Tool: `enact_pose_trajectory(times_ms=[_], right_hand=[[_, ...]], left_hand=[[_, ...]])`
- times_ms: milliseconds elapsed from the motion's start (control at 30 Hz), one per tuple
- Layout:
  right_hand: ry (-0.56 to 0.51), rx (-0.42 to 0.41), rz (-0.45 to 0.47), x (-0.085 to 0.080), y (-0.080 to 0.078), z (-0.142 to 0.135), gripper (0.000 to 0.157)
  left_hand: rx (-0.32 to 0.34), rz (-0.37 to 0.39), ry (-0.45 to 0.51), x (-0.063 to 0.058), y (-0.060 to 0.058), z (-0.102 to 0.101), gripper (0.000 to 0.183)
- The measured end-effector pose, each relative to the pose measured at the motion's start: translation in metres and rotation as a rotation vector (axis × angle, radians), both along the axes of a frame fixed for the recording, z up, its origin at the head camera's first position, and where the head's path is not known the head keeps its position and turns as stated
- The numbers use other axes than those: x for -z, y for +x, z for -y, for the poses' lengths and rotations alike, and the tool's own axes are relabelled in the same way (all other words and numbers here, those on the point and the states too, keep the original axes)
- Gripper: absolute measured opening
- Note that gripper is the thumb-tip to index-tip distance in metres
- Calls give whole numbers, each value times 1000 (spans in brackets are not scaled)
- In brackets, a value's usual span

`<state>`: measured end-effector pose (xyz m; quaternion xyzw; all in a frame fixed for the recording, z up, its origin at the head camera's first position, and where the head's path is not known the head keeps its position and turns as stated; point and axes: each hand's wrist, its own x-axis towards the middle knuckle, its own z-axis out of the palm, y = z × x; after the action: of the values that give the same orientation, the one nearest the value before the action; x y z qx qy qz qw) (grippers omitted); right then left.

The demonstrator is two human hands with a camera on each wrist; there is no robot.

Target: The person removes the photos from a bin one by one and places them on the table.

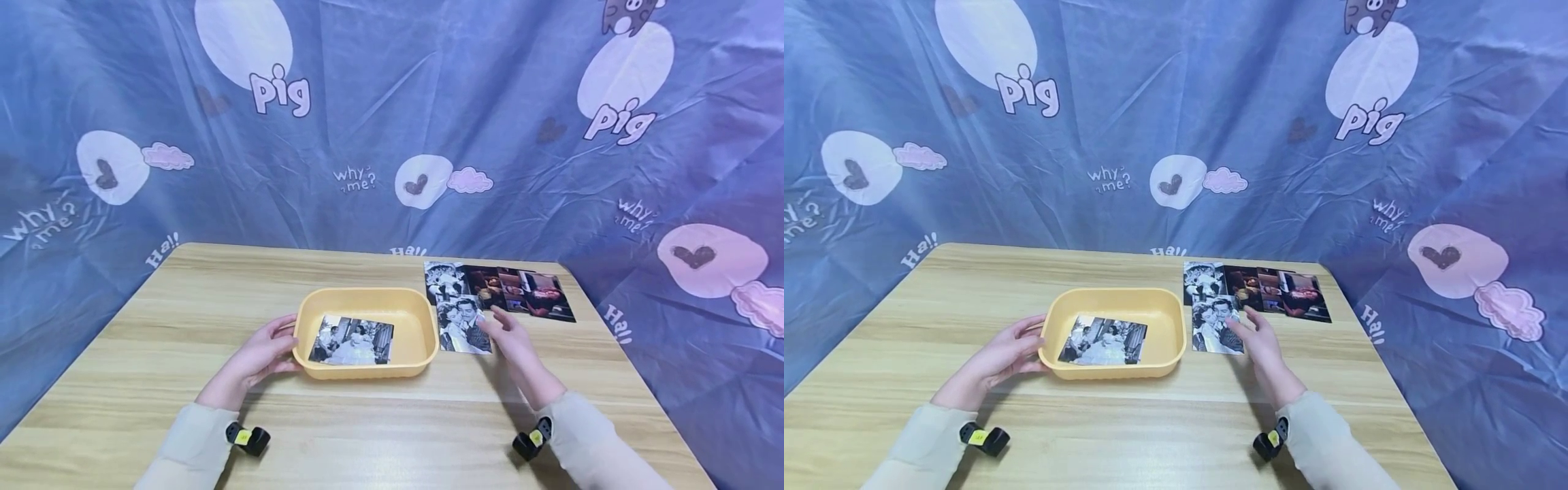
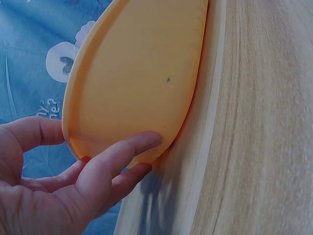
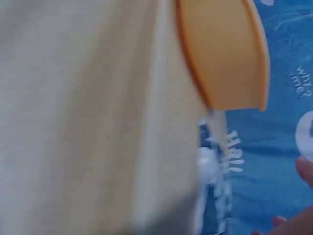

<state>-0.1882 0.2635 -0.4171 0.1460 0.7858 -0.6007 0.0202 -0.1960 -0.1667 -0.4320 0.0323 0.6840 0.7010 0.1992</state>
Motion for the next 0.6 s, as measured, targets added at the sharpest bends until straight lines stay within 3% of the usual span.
enact_pose_trajectory(times_ms=[167, 333, 467, 600], right_hand=[[-53, -59, -114, -19, -18, 21, 73], [-98, -90, -172, -33, -32, 58, 73], [-94, -169, -196, -35, -37, 90, 71], [-65, -279, -160, -30, -38, 116, 68]], left_hand=[[-1, -2, 0, -1, 1, 1, 71], [-7, -2, 1, -2, 2, 1, 71], [-5, -1, 6, -2, 2, 1, 71], [-3, -2, 11, 0, -1, 1, 70]])
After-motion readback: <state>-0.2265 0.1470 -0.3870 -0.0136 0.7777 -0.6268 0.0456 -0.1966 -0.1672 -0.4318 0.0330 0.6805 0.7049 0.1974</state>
